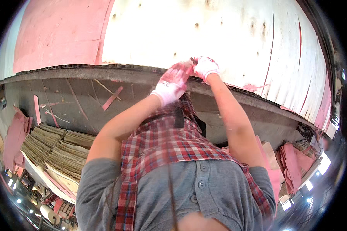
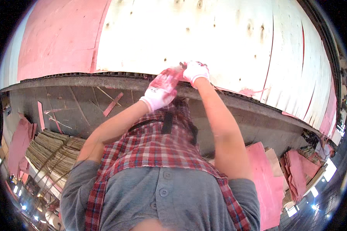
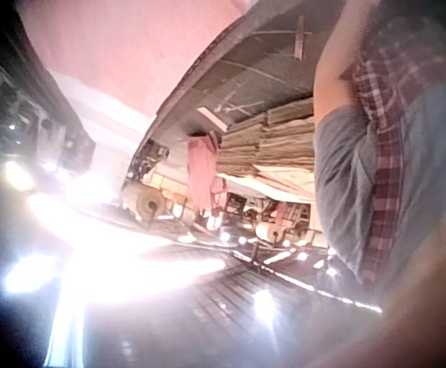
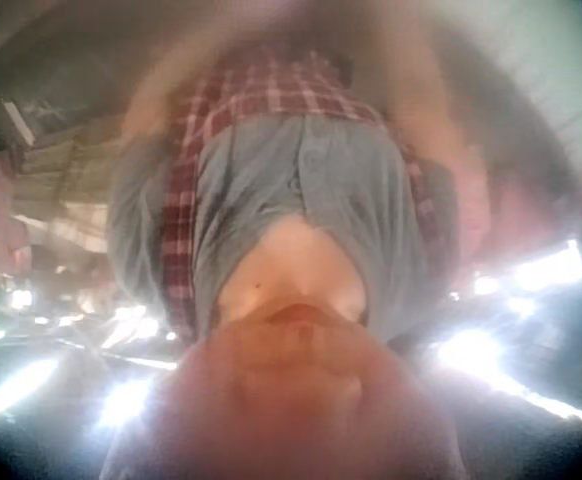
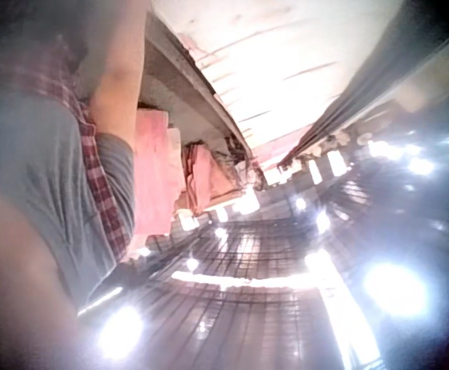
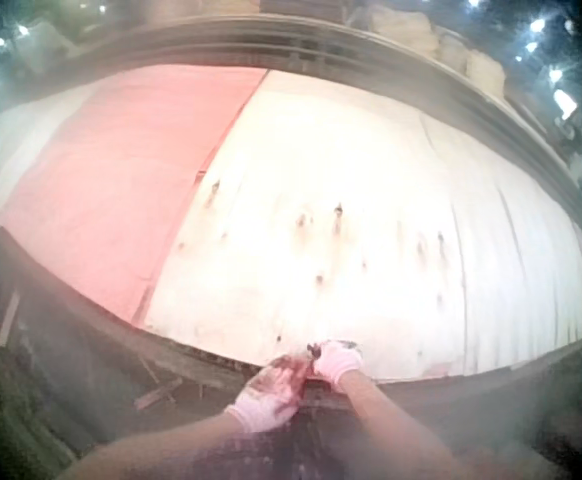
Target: The person picks up thin wood sheets from a stack and places them onto a moving conveyor belt, occasionally using a small tool to adjust or trim the edges.
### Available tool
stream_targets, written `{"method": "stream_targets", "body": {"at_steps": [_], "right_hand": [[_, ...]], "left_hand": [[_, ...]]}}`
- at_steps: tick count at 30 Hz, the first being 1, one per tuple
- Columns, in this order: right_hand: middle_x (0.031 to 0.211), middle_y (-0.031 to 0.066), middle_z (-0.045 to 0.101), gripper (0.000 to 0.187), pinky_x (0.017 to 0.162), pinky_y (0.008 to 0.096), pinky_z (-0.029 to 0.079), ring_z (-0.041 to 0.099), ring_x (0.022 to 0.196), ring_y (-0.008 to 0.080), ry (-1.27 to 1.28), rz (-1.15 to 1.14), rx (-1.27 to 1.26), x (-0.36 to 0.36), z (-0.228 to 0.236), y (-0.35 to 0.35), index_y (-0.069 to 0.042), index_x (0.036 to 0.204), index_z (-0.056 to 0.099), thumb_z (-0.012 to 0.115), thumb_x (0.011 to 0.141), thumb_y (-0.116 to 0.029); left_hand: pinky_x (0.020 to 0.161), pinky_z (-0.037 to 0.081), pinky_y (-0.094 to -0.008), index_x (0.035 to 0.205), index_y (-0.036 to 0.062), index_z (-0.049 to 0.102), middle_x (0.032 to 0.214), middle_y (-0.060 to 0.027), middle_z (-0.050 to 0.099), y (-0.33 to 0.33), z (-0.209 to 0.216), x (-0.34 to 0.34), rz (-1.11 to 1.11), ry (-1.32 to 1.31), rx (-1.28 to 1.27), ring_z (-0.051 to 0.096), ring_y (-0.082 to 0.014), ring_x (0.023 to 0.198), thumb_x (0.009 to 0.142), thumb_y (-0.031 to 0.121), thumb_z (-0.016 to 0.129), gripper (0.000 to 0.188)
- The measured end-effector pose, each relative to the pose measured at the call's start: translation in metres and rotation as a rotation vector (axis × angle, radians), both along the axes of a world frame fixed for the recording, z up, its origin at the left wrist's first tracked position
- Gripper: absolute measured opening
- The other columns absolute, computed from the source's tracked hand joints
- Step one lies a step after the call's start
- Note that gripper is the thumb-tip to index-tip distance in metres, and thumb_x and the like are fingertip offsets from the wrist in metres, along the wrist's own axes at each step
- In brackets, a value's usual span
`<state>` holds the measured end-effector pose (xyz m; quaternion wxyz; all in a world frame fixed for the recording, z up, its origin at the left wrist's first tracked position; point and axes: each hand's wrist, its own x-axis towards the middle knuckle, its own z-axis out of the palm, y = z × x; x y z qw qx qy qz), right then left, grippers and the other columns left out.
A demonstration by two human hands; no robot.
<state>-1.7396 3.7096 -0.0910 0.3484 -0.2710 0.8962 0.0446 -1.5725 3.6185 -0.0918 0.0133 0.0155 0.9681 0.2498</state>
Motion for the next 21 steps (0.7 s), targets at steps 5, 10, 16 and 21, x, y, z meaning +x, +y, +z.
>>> {"method": "stream_targets", "body": {"at_steps": [5, 10, 16, 21], "right_hand": [[0.092, 0.0126, 0.065, 0.038, 0.070, 0.0324, 0.050, 0.062, 0.081, 0.0190, -0.062, -0.826, -0.533, -0.002, 0.036, 0.053, -0.005, 0.106, 0.060, 0.061, 0.081, -0.033], [0.095, 0.0071, 0.061, 0.038, 0.052, 0.0244, 0.047, 0.054, 0.065, 0.0094, -0.336, -0.938, -0.723, 0.010, 0.051, 0.131, -0.002, 0.113, 0.046, 0.065, 0.084, -0.020], [0.141, 0.0140, 0.036, 0.096, 0.106, 0.0391, 0.030, 0.035, 0.130, 0.0299, 0.118, -0.678, -0.098, 0.074, 0.009, 0.075, -0.006, 0.143, 0.019, 0.061, 0.074, -0.059], [0.113, 0.0131, 0.058, 0.042, 0.089, 0.0430, 0.044, 0.057, 0.104, 0.0305, 0.173, -0.280, -0.090, 0.046, 0.012, 0.074, -0.011, 0.113, 0.054, 0.054, 0.084, -0.040]], "left_hand": [[0.114, 0.011, -0.0412, 0.142, 0.0041, 0.020, 0.145, -0.0198, 0.026, 0.012, -0.032, -0.001, -0.052, -0.141, -0.175, 0.021, -0.0320, 0.137, 0.082, 0.021, 0.044, 0.066], [0.114, 0.011, -0.0409, 0.142, 0.0050, 0.021, 0.145, -0.0185, 0.026, 0.019, -0.037, -0.002, -0.039, -0.125, -0.221, 0.020, -0.0320, 0.137, 0.081, 0.022, 0.046, 0.067], [0.115, 0.010, -0.0402, 0.141, 0.0051, 0.022, 0.146, -0.0184, 0.026, 0.017, -0.024, -0.004, -0.065, -0.191, -0.184, 0.019, -0.0313, 0.137, 0.081, 0.022, 0.047, 0.067], [0.115, 0.010, -0.0397, 0.141, 0.0044, 0.022, 0.146, -0.0177, 0.025, 0.017, -0.031, -0.005, -0.063, -0.190, -0.224, 0.019, -0.0313, 0.137, 0.082, 0.021, 0.045, 0.066]]}}
